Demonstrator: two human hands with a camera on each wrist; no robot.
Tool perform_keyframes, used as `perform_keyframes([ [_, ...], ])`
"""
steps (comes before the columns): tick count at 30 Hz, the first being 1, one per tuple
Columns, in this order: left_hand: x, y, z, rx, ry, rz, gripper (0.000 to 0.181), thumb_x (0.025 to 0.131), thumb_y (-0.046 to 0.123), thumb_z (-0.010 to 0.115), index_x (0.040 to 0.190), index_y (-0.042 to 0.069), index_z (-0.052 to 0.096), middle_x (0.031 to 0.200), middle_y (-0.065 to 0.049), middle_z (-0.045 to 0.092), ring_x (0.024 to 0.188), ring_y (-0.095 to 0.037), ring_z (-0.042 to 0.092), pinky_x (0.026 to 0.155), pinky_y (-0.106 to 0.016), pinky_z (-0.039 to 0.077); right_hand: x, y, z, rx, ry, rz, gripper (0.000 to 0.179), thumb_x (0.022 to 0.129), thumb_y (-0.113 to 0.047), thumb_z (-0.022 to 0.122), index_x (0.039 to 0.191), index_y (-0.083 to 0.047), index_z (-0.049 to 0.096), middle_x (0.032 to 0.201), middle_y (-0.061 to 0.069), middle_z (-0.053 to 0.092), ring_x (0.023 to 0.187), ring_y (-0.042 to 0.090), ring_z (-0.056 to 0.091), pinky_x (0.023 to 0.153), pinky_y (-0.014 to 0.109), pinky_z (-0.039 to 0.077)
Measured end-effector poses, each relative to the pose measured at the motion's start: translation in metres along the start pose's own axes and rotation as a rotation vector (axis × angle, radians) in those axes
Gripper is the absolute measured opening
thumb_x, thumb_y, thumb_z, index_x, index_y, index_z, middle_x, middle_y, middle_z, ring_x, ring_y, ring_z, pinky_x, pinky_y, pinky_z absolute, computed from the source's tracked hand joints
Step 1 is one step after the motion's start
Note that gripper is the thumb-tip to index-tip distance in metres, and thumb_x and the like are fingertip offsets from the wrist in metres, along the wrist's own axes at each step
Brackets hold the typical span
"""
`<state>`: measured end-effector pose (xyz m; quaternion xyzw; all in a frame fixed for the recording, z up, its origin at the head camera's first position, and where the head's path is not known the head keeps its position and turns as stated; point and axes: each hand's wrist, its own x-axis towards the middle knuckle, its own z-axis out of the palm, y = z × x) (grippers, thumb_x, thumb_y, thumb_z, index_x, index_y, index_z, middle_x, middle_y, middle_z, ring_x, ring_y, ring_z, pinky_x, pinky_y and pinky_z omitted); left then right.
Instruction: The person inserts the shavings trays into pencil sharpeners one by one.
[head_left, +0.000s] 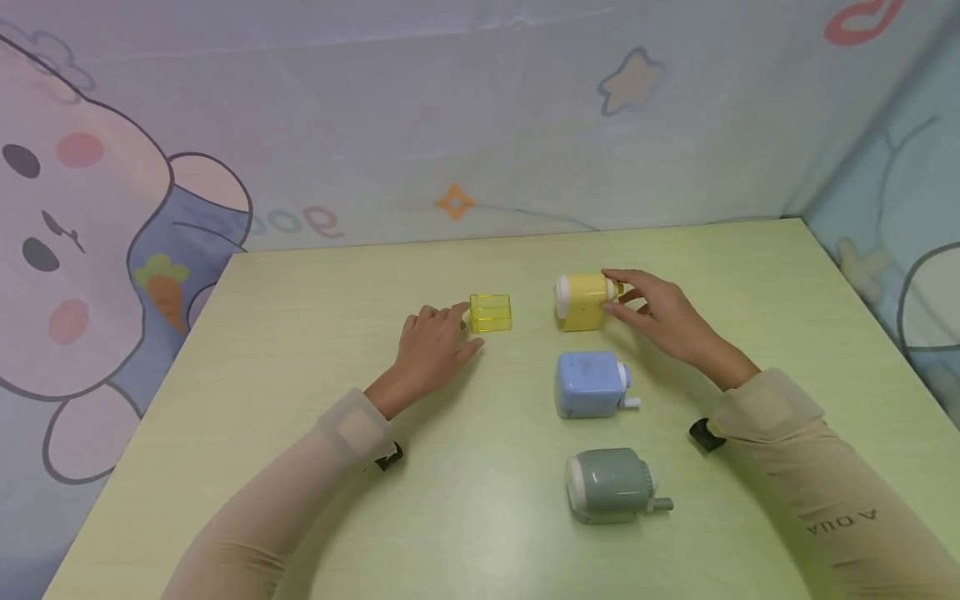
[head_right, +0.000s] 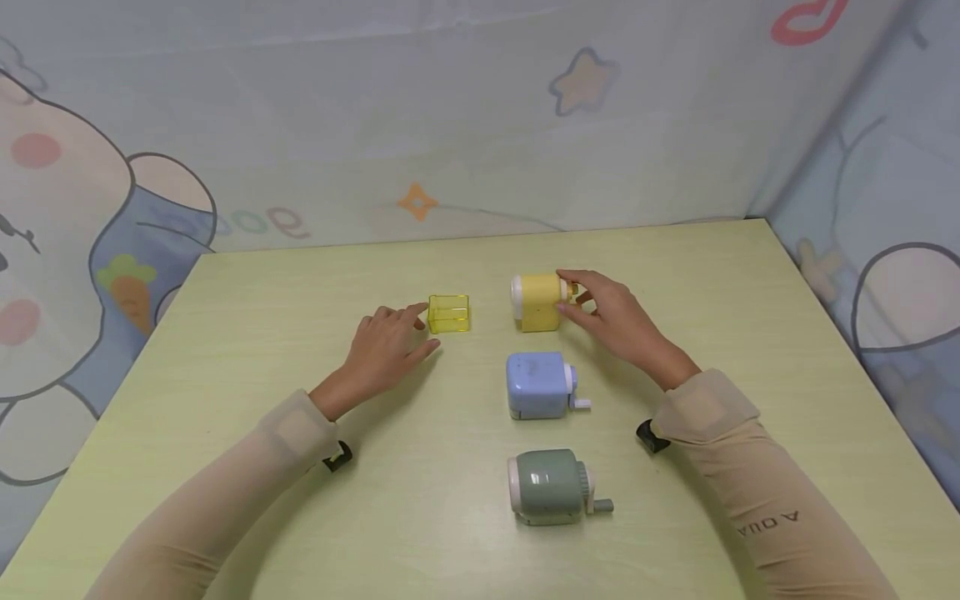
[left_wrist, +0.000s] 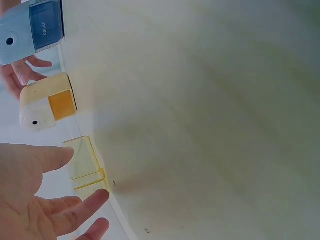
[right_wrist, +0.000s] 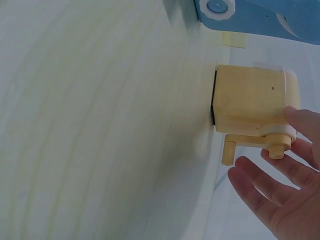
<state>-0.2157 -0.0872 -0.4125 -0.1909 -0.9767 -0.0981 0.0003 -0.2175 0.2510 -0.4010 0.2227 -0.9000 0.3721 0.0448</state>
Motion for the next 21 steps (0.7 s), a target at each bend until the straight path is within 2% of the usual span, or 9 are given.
perform_keyframes([
  [11, 0.006, 0.002, 0.001, -0.009, 0.018, -0.004, 0.065, 0.099, 0.041, 0.061, 0.149, 0.006, 0.04, 0.111, -0.004, 0.065, 0.113, -0.033, 0.052, 0.085, -0.042, 0.041, 0.001, 0.001, 0.001, -0.005, 0.016, -0.007, 0.048, 0.1, -0.016, 0.062, 0.143, 0.001, 0.049, 0.134, 0.021, 0.057, 0.108, 0.035, 0.063, 0.076, 0.039, 0.051],
  [17, 0.011, 0.002, 0.001, 0.024, 0.024, 0.0, 0.063, 0.1, 0.042, 0.06, 0.15, 0.009, 0.042, 0.124, -0.012, 0.064, 0.112, -0.034, 0.053, 0.084, -0.043, 0.042, 0.001, 0.002, 0.002, -0.002, 0.029, -0.012, 0.047, 0.099, -0.014, 0.063, 0.141, 0.003, 0.051, 0.13, 0.022, 0.059, 0.107, 0.036, 0.063, 0.075, 0.033, 0.051],
  [21, 0.013, 0.002, 0.001, 0.026, 0.029, -0.002, 0.061, 0.099, 0.041, 0.061, 0.149, 0.009, 0.045, 0.126, -0.013, 0.063, 0.112, -0.034, 0.053, 0.085, -0.043, 0.042, 0.002, 0.002, 0.002, 0.002, 0.032, -0.016, 0.046, 0.099, -0.013, 0.064, 0.14, 0.003, 0.051, 0.128, 0.022, 0.06, 0.107, 0.036, 0.063, 0.075, 0.03, 0.051],
])
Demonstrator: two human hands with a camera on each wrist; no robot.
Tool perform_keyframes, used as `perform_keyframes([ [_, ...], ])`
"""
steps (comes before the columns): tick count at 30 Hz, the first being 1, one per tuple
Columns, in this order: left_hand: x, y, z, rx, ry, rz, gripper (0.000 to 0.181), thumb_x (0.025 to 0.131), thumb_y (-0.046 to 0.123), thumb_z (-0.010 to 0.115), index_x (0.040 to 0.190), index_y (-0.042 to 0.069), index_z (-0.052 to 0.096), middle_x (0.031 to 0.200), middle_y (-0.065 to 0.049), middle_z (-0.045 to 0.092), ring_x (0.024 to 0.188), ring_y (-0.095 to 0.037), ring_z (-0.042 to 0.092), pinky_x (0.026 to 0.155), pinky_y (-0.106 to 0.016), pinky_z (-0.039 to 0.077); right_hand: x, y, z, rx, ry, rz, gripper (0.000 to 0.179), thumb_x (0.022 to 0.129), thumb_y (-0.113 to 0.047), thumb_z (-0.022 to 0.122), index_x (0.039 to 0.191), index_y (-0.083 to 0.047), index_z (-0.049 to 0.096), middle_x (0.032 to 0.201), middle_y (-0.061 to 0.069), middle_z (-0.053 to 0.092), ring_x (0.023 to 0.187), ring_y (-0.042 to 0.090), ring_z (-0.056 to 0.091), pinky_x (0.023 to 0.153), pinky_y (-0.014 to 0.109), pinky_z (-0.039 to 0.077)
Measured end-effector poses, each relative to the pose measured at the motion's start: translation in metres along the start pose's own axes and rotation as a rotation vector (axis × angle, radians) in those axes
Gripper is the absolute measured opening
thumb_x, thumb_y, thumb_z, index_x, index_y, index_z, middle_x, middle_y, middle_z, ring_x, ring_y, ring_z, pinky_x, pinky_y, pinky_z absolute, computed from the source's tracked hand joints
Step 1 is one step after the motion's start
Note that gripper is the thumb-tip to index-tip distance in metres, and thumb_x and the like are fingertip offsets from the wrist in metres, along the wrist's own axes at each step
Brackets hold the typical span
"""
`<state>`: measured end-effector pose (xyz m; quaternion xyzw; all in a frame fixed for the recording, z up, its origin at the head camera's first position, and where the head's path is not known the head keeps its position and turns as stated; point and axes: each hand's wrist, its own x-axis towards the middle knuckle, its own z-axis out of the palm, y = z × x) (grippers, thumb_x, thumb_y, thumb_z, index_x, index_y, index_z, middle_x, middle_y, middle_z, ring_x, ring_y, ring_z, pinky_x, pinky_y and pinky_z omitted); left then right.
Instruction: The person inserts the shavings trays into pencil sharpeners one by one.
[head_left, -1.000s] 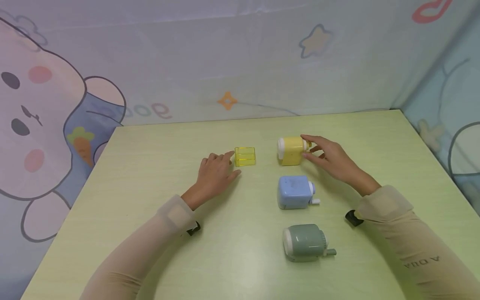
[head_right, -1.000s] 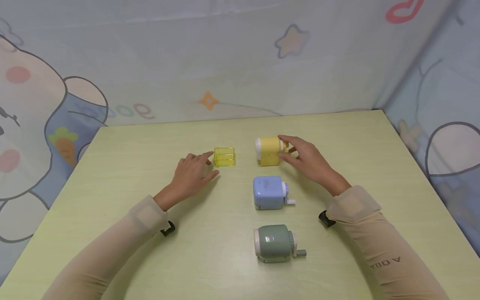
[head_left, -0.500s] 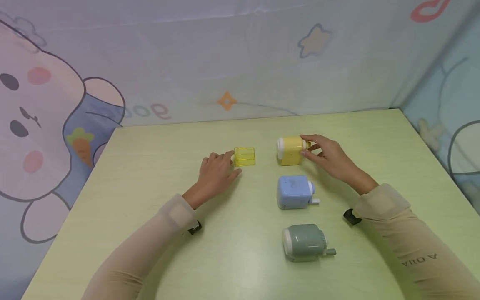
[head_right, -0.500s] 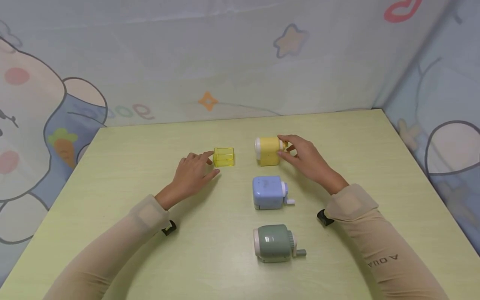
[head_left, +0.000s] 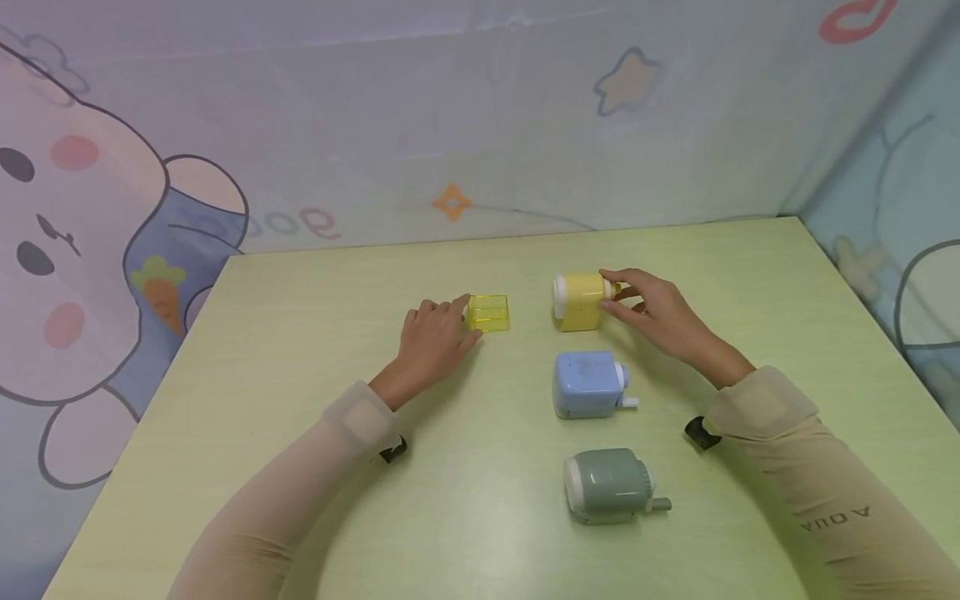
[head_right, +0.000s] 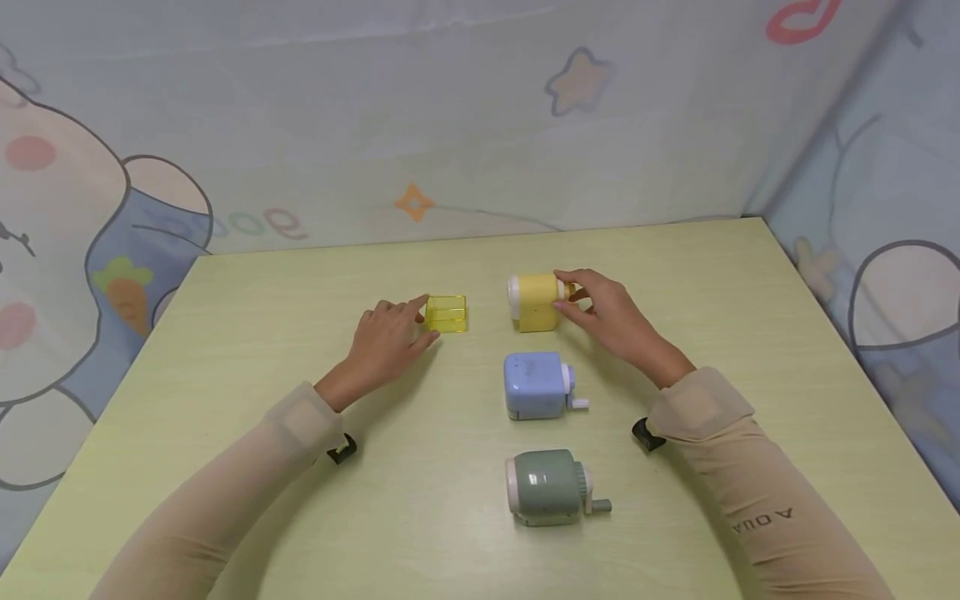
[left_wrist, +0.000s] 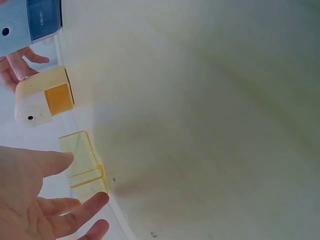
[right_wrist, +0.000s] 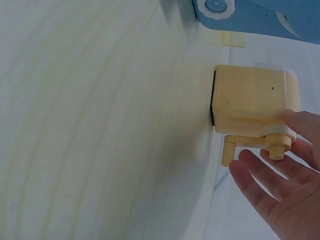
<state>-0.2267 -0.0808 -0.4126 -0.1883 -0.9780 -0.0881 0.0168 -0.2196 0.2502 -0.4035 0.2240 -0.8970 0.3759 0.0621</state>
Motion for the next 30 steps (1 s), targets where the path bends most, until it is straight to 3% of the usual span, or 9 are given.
perform_keyframes([
  [8, 0.0028, -0.0005, 0.0026, -0.006, 0.014, -0.008, 0.06, 0.099, 0.04, 0.062, 0.146, 0.007, 0.046, 0.121, -0.012, 0.065, 0.112, -0.034, 0.053, 0.084, -0.042, 0.043, -0.0002, 0.0004, 0.0, 0.003, -0.003, -0.003, 0.046, 0.099, -0.011, 0.064, 0.14, 0.005, 0.05, 0.127, 0.023, 0.06, 0.107, 0.037, 0.063, 0.076, 0.029, 0.052],
  [14, 0.0056, -0.0002, 0.0035, 0.007, 0.03, 0.006, 0.063, 0.099, 0.039, 0.063, 0.148, 0.004, 0.044, 0.134, -0.015, 0.058, 0.117, -0.034, 0.05, 0.088, -0.043, 0.044, -0.0003, 0.0009, 0.0007, 0.015, -0.002, 0.002, 0.046, 0.099, -0.012, 0.064, 0.14, 0.004, 0.05, 0.127, 0.022, 0.06, 0.108, 0.037, 0.062, 0.077, 0.028, 0.051],
  [22, 0.007, -0.0005, 0.0044, 0.035, 0.025, 0.015, 0.058, 0.1, 0.036, 0.062, 0.147, 0.007, 0.046, 0.135, -0.011, 0.059, 0.117, -0.032, 0.049, 0.088, -0.043, 0.044, 0.0001, 0.0018, 0.0021, 0.02, 0.003, -0.004, 0.046, 0.099, -0.011, 0.064, 0.14, 0.005, 0.051, 0.126, 0.022, 0.06, 0.108, 0.037, 0.063, 0.079, 0.045, 0.053],
  [30, 0.0081, -0.0013, 0.0041, 0.038, 0.019, 0.027, 0.053, 0.101, 0.031, 0.061, 0.146, 0.007, 0.047, 0.135, -0.011, 0.06, 0.119, -0.032, 0.049, 0.091, -0.045, 0.044, -0.0002, 0.0011, 0.0014, 0.017, 0.011, 0.001, 0.046, 0.098, -0.011, 0.064, 0.139, 0.004, 0.051, 0.126, 0.023, 0.061, 0.107, 0.037, 0.063, 0.078, 0.037, 0.053],
])
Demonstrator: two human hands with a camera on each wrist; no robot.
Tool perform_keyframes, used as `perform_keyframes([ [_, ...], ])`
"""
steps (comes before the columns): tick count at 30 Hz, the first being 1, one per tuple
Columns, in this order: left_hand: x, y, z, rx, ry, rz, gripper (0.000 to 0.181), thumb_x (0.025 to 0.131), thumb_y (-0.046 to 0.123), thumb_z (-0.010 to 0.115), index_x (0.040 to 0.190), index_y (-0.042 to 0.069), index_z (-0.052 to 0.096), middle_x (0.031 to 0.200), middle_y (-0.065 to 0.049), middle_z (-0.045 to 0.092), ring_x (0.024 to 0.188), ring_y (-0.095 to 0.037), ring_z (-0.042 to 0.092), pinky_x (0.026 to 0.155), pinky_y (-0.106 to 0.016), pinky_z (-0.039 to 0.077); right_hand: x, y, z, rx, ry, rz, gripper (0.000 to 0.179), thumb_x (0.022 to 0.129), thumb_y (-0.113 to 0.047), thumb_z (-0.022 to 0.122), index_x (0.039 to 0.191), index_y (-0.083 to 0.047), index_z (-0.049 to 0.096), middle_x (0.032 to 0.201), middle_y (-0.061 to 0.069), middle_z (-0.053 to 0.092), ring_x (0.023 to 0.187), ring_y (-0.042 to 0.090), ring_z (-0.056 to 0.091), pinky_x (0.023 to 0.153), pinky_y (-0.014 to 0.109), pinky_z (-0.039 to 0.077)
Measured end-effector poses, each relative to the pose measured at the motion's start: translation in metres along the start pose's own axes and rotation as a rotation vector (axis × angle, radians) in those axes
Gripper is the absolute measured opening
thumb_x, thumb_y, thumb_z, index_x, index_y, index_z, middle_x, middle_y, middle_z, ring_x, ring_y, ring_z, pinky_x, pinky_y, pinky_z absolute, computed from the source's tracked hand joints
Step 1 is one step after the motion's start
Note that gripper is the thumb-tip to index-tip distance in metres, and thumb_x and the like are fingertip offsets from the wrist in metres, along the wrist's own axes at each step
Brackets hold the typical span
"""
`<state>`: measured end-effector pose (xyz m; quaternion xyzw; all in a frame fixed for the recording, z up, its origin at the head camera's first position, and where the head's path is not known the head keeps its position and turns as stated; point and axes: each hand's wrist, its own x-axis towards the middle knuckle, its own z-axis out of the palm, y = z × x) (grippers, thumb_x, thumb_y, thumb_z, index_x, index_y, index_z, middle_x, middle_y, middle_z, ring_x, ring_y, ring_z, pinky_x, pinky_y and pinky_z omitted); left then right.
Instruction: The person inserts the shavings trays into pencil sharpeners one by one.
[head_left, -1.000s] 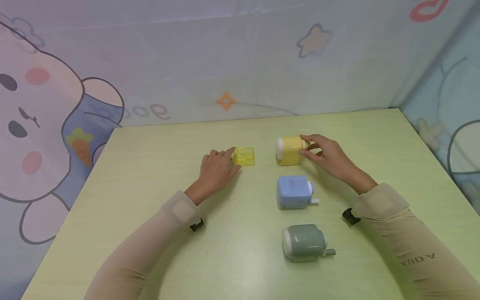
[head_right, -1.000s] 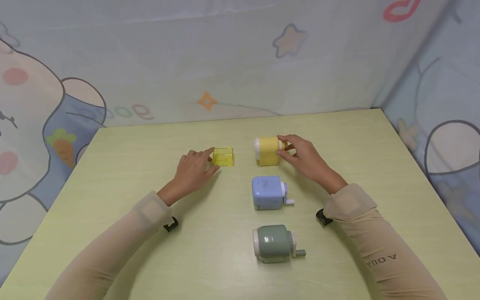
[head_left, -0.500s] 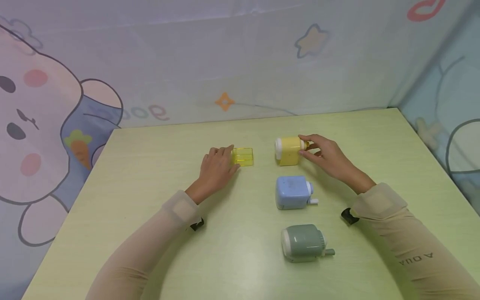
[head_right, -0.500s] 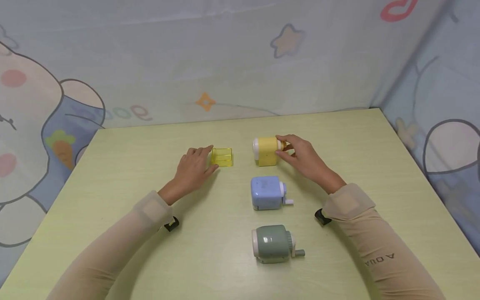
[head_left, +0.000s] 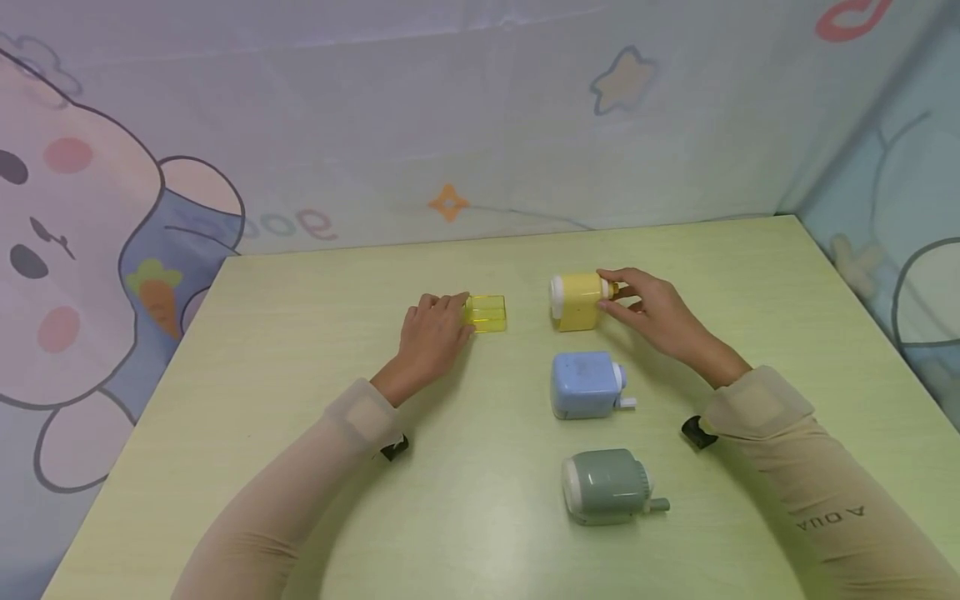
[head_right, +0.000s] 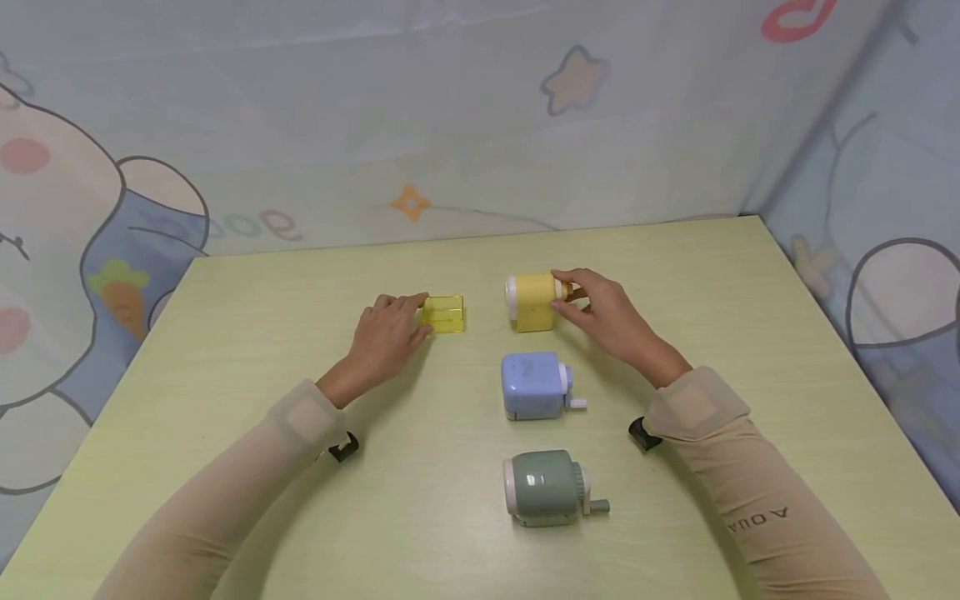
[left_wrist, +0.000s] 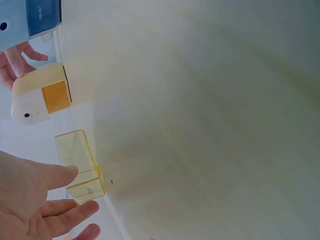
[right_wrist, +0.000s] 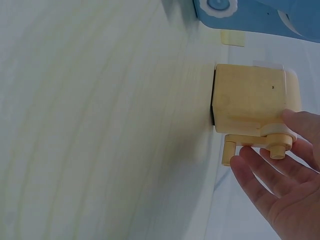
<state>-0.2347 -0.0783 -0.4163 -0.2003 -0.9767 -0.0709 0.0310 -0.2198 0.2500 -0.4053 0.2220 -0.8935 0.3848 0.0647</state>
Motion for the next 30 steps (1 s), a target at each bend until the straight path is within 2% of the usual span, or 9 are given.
perform_keyframes([
  [5, -0.0004, 0.0007, -0.0009, -0.013, 0.008, 0.003, 0.053, 0.1, 0.029, 0.062, 0.145, 0.007, 0.048, 0.134, -0.011, 0.061, 0.119, -0.032, 0.05, 0.092, -0.045, 0.044, 0.0, 0.0003, 0.0, 0.006, 0.0, 0.001, 0.046, 0.098, -0.011, 0.064, 0.14, 0.004, 0.051, 0.127, 0.023, 0.06, 0.107, 0.037, 0.063, 0.078, 0.047, 0.053],
  [11, 0.0003, 0.0004, -0.0012, -0.018, 0.028, 0.013, 0.051, 0.099, 0.028, 0.064, 0.142, 0.005, 0.051, 0.132, -0.013, 0.062, 0.115, -0.033, 0.051, 0.09, -0.045, 0.046, 0.001, 0.0005, 0.0002, 0.003, 0.007, 0.008, 0.045, 0.097, -0.01, 0.065, 0.138, 0.004, 0.052, 0.124, 0.022, 0.062, 0.106, 0.037, 0.064, 0.078, 0.045, 0.054],
  [23, 0.0031, 0.0014, -0.0035, -0.015, 0.035, 0.031, 0.05, 0.098, 0.029, 0.065, 0.14, 0.004, 0.052, 0.131, -0.013, 0.063, 0.114, -0.033, 0.053, 0.087, -0.043, 0.048, 0.0021, 0.0016, 0.0012, 0.013, 0.017, 0.008, 0.044, 0.097, -0.008, 0.066, 0.137, 0.005, 0.053, 0.124, 0.023, 0.061, 0.106, 0.039, 0.064, 0.078, 0.05, 0.053],
  [30, 0.0059, 0.0034, -0.0008, -0.029, 0.009, 0.018, 0.05, 0.099, 0.03, 0.064, 0.141, 0.005, 0.052, 0.131, -0.011, 0.063, 0.115, -0.032, 0.052, 0.086, -0.042, 0.047, 0.0017, 0.0007, 0.0008, 0.026, 0.007, 0.027, 0.045, 0.097, -0.008, 0.065, 0.138, 0.005, 0.052, 0.125, 0.024, 0.061, 0.108, 0.039, 0.063, 0.08, 0.05, 0.053],
])
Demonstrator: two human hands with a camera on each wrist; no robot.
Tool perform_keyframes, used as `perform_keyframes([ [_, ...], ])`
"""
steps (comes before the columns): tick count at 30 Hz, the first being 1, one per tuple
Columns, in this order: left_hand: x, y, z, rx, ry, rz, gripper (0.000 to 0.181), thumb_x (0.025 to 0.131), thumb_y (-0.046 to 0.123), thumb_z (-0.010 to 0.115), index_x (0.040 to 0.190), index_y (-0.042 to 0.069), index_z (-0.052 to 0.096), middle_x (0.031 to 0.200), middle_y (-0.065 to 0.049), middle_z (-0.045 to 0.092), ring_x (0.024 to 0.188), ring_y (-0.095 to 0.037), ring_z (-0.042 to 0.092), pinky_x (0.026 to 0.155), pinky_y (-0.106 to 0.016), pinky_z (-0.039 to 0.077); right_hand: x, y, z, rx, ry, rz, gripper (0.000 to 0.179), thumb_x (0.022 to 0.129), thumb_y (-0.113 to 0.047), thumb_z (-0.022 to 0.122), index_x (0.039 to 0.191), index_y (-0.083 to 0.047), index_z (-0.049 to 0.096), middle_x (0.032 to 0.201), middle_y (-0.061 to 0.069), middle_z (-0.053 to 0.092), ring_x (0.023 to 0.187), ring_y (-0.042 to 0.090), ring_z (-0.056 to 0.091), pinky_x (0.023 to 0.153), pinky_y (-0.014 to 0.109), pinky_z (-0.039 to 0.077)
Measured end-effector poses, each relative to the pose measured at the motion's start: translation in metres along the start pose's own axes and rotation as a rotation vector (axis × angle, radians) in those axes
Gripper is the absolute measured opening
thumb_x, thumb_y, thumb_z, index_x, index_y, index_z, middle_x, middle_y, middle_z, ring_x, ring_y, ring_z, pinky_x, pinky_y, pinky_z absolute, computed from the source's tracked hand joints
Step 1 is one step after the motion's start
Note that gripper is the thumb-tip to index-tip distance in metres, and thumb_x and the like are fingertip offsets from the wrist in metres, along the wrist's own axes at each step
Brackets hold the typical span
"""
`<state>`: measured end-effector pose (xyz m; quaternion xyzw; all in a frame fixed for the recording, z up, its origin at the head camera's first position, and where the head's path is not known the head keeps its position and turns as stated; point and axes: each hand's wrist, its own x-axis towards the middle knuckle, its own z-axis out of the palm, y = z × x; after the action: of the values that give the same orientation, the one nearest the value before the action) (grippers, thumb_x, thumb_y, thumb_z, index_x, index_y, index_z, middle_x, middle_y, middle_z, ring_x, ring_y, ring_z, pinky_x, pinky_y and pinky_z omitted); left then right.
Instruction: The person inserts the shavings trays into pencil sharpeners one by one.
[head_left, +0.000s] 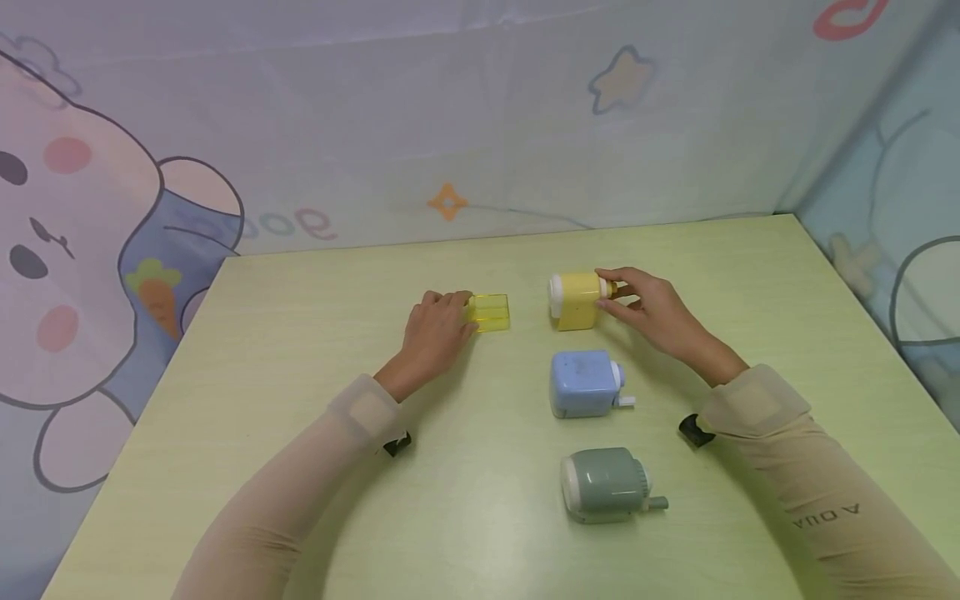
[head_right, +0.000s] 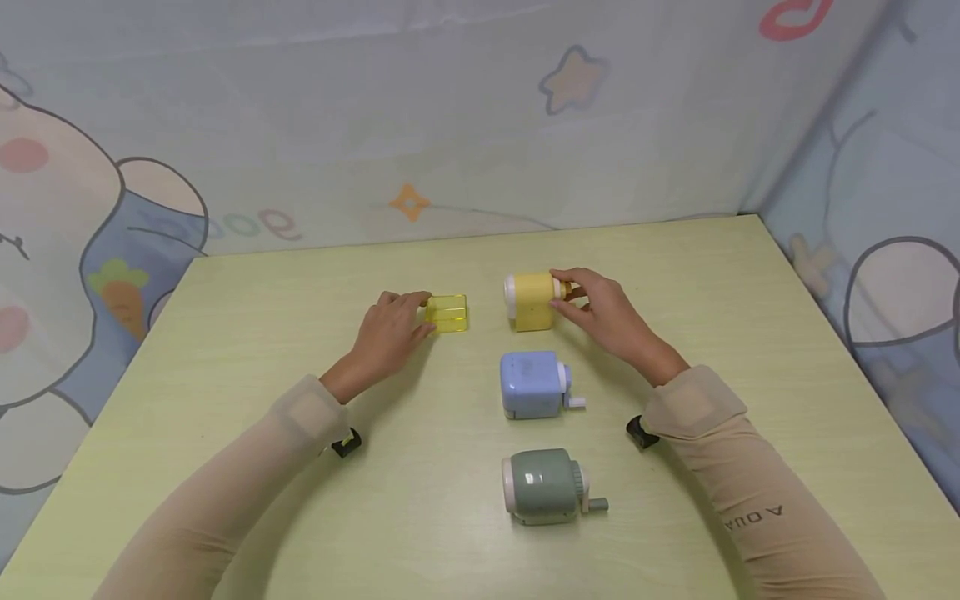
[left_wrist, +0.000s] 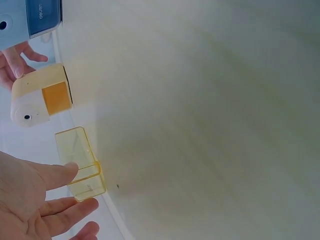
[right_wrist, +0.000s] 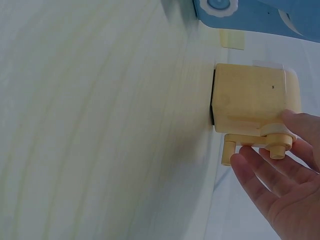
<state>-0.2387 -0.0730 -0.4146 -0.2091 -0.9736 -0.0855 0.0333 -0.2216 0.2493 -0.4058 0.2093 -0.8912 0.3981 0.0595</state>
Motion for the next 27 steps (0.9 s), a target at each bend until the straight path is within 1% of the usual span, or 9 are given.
perform_keyframes([
  [5, 0.003, 0.004, 0.0, -0.012, -0.02, -0.006, 0.051, 0.099, 0.03, 0.064, 0.142, 0.006, 0.051, 0.133, -0.01, 0.062, 0.116, -0.031, 0.051, 0.087, -0.042, 0.047, 0.0, 0.0, -0.001, 0.0, -0.004, 0.008, 0.045, 0.097, -0.009, 0.065, 0.139, 0.004, 0.052, 0.123, 0.023, 0.062, 0.108, 0.038, 0.063, 0.08, 0.05, 0.053],
  [12, 0.006, 0.01, 0.001, -0.007, -0.009, 0.016, 0.052, 0.098, 0.03, 0.065, 0.141, 0.005, 0.051, 0.131, -0.011, 0.063, 0.115, -0.031, 0.052, 0.086, -0.042, 0.047, -0.001, -0.001, -0.001, -0.005, 0.006, 0.007, 0.044, 0.097, -0.009, 0.065, 0.137, 0.005, 0.053, 0.123, 0.024, 0.063, 0.107, 0.039, 0.063, 0.079, 0.049, 0.054],
  [17, 0.007, 0.013, 0.002, -0.009, -0.005, 0.02, 0.052, 0.098, 0.031, 0.066, 0.141, 0.006, 0.052, 0.132, -0.011, 0.063, 0.114, -0.031, 0.052, 0.086, -0.042, 0.047, -0.001, 0.0, 0.0, -0.012, 0.014, -0.002, 0.044, 0.097, -0.008, 0.066, 0.137, 0.005, 0.053, 0.123, 0.024, 0.063, 0.106, 0.039, 0.064, 0.078, 0.047, 0.054],
  [27, 0.009, 0.019, 0.004, -0.038, -0.002, 0.028, 0.051, 0.097, 0.03, 0.066, 0.14, 0.006, 0.052, 0.132, -0.011, 0.063, 0.113, -0.03, 0.052, 0.085, -0.041, 0.047, -0.001, 0.004, 0.002, -0.003, 0.015, -0.012, 0.045, 0.097, -0.009, 0.065, 0.139, 0.005, 0.052, 0.128, 0.024, 0.06, 0.107, 0.038, 0.063, 0.079, 0.049, 0.054],
])
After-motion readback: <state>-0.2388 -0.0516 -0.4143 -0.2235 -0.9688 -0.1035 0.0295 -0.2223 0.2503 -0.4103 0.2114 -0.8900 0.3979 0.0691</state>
